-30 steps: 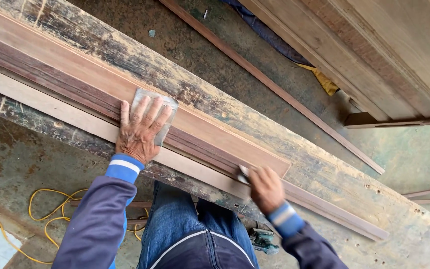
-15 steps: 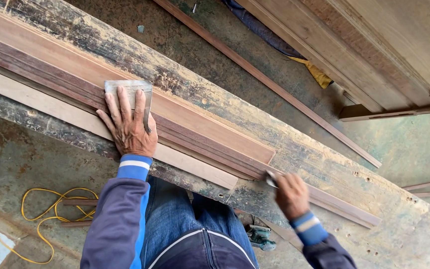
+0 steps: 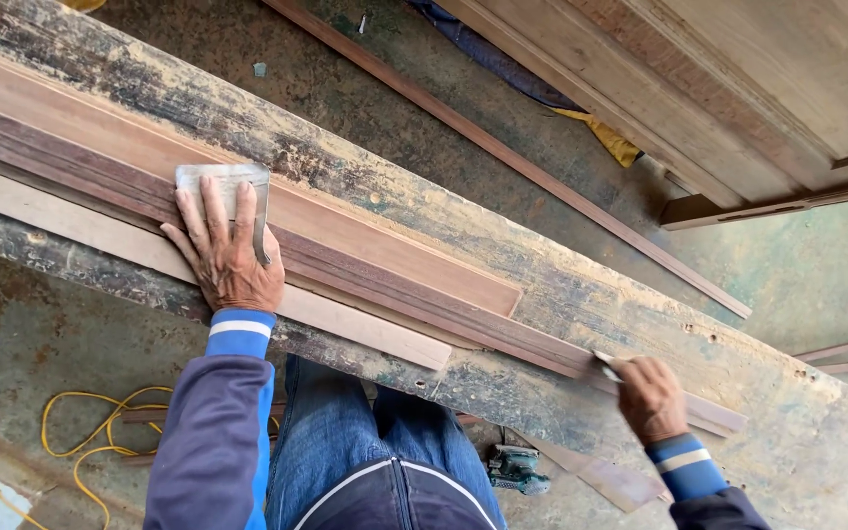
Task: Sanding narrow wooden strips by hand on a workbench.
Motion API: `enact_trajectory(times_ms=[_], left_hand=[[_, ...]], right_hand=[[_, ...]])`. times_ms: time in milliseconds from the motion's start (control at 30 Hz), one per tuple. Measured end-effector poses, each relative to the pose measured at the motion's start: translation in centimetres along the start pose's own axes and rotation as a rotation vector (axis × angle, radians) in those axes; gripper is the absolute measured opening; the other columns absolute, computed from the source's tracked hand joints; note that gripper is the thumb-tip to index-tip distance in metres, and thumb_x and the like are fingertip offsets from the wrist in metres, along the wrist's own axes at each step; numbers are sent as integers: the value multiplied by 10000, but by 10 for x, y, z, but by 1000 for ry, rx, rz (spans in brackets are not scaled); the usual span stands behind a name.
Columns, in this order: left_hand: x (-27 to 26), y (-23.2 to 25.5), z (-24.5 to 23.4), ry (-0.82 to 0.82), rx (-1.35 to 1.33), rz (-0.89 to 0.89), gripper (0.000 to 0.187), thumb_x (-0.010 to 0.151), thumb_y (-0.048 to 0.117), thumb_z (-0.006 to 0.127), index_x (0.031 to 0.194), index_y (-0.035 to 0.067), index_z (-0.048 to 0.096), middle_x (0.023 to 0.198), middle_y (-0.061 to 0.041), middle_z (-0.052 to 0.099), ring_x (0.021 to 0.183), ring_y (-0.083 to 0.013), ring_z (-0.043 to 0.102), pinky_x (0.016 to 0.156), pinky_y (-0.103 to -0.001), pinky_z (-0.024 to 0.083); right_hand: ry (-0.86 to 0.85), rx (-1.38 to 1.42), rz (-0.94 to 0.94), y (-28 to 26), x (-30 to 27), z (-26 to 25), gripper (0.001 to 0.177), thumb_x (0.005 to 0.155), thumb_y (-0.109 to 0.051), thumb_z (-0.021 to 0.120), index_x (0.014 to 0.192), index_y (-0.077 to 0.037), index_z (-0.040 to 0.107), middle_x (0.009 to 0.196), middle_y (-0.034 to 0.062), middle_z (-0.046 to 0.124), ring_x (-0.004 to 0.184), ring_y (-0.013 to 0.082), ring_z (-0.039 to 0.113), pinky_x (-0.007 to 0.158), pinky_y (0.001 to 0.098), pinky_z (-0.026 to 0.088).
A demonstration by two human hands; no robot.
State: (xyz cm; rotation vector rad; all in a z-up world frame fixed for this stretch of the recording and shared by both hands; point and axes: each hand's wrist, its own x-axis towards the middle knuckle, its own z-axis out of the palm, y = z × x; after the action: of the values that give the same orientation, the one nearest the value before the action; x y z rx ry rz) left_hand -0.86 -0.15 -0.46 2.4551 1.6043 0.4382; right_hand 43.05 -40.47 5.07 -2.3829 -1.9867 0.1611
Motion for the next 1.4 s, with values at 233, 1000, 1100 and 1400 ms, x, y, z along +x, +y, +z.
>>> enact_trajectory(times_ms=[233, 1000, 1100, 1400], left_hand=[[2, 1, -2, -25, 2, -18, 617, 1042, 263, 585, 1638, 188, 447, 1742, -205, 246, 1600, -502, 150, 1257, -743, 75], [45, -99, 3, -172, 97, 300, 619, 1094, 446, 497, 1658, 331, 268, 1744, -101, 200, 1601, -371, 178, 1267, -696, 62], [44, -94, 0, -165, 104, 283, 623, 1082, 469, 487, 1649, 338, 262, 1732, -78, 194, 1586, -377, 179, 1263, -690, 66], [66, -127, -13, -247, -18, 409, 662, 1049, 397, 548, 1640, 329, 257, 1731, -60, 197, 1591, -339, 176, 1285, -626, 114]], right_hand=[[-43, 168, -39, -60, 24, 6, 110, 849, -77, 702, 958, -81, 684, 765, 52, 630, 655, 190, 540, 575, 366, 460], [72, 296, -269, -179, 142, 0, 370, 713, -31, 618, 1083, -20, 643, 1002, 127, 652, 852, 289, 597, 732, 415, 514], [-10, 267, -267, -192, 151, 19, 315, 741, 2, 648, 1053, -37, 663, 911, 96, 631, 781, 263, 572, 704, 402, 512], [-12, 314, -320, -336, 284, 24, 248, 825, -35, 646, 1063, -104, 666, 989, 86, 612, 870, 256, 552, 717, 399, 492]])
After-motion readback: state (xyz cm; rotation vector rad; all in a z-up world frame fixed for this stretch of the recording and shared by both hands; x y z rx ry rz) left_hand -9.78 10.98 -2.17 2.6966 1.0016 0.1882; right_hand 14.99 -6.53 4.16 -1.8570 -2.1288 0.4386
